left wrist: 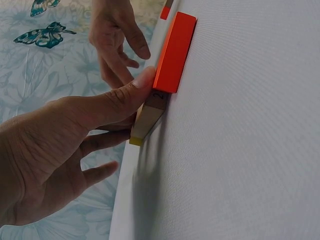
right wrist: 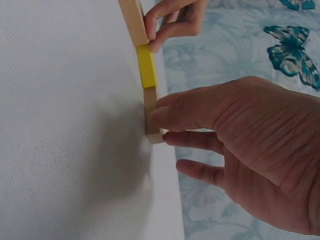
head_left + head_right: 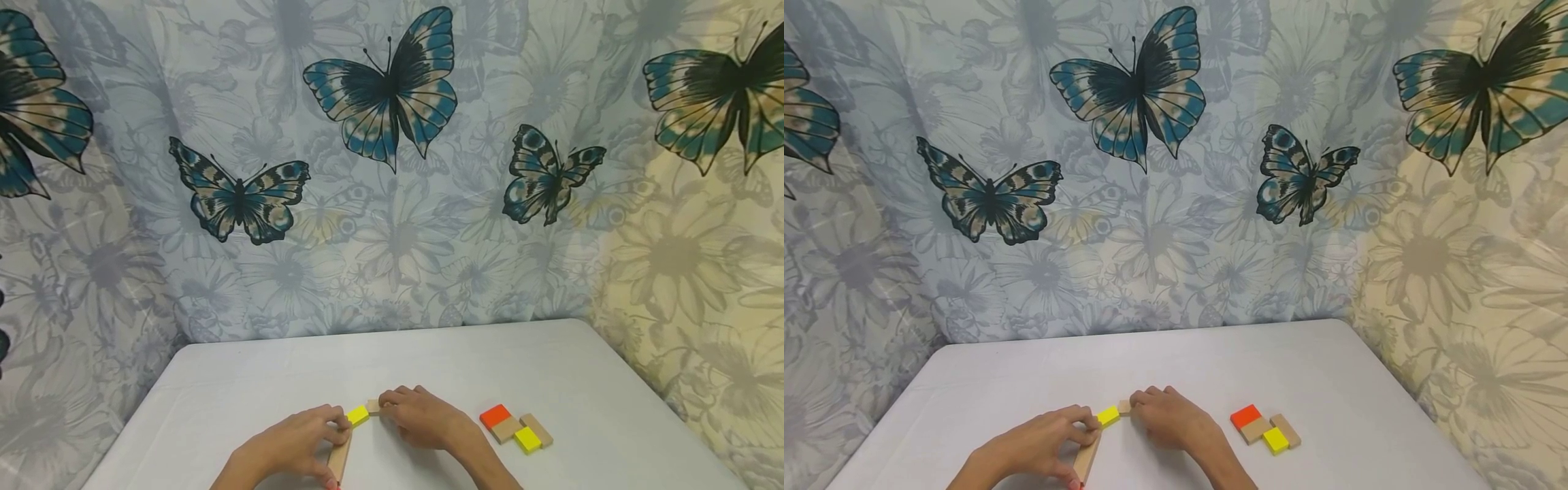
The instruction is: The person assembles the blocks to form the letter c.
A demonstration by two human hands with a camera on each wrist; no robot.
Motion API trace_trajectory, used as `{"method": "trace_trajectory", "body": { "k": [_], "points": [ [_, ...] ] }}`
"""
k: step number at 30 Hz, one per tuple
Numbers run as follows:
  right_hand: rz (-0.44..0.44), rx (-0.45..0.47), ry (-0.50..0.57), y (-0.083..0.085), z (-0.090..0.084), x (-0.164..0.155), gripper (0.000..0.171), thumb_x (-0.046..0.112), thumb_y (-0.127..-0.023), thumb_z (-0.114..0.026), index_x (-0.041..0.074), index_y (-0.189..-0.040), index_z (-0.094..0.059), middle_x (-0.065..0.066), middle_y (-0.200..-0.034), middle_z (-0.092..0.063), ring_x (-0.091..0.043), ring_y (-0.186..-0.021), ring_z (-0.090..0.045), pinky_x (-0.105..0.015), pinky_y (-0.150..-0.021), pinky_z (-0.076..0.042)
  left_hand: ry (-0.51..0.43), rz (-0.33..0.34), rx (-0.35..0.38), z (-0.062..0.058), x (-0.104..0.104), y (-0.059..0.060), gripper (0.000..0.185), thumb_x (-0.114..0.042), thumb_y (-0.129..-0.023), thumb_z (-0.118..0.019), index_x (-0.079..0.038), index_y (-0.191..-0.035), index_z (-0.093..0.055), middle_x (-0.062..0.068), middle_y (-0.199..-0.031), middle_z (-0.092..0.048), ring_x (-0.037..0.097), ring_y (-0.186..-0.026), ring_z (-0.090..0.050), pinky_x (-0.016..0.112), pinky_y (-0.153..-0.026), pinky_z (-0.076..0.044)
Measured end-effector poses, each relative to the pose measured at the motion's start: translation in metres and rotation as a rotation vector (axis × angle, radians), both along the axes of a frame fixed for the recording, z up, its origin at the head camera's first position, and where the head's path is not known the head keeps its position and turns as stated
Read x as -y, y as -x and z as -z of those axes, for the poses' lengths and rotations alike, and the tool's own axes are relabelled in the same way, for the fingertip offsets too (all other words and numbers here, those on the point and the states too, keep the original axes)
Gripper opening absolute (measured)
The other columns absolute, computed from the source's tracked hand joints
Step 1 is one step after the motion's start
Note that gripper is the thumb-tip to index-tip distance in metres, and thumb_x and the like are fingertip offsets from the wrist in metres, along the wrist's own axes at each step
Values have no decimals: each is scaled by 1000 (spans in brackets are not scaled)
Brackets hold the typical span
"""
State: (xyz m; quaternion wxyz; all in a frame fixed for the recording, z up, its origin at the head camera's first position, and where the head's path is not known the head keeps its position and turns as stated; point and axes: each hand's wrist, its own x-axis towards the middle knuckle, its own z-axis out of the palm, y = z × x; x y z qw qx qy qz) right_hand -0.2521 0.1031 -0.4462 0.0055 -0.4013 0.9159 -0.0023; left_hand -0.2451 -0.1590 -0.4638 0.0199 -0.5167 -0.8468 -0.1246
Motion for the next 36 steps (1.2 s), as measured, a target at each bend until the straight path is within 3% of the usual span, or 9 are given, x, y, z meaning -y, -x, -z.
{"method": "trace_trajectory", "body": {
  "k": [9, 17, 27, 32, 36],
  "points": [
    [-21, -19, 14, -2, -6, -2, 35, 12, -80, -68, 22, -114, -63, 9, -121, -52, -8, -110, -48, -31, -90, -44, -9, 10, -5, 0, 0, 1, 59, -65, -68, -57, -20, -103, -70, -10, -109, -51, 3, -97, -48, 23, -84, -47],
    [20, -12, 34, -8, -28, -13, 40, 15, -79, -69, 21, -117, -60, 7, -119, -54, -11, -108, -50, -31, -89, -44, -5, 6, -7, 0, 0, 0, 58, -66, -68, -56, -21, -101, -69, -10, -109, -51, 4, -98, -48, 25, -84, -47],
    [172, 76, 133, -12, -57, -61, 39, 12, -81, -66, 18, -119, -59, 7, -112, -57, -16, -101, -55, -43, -93, -41, -35, 13, 1, 0, 0, -1, 56, -63, -66, -60, -20, -101, -69, -10, -108, -51, 0, -92, -44, 21, -81, -46],
    [303, 202, 194, -16, -67, -87, 38, 11, -80, -67, 14, -117, -60, 7, -107, -58, -18, -99, -57, -52, -96, -35, -37, 11, -2, -1, 0, -2, 55, -63, -66, -60, -19, -98, -69, -10, -107, -51, 0, -90, -43, 20, -78, -46],
    [448, 323, 264, -17, -71, -105, 38, 7, -79, -68, 17, -114, -60, 8, -101, -59, -18, -94, -57, -48, -90, -42, -40, 14, 4, -2, -1, -3, 54, -62, -66, -61, -18, -98, -69, -9, -107, -51, 0, -89, -43, 20, -78, -46]
  ]
}}
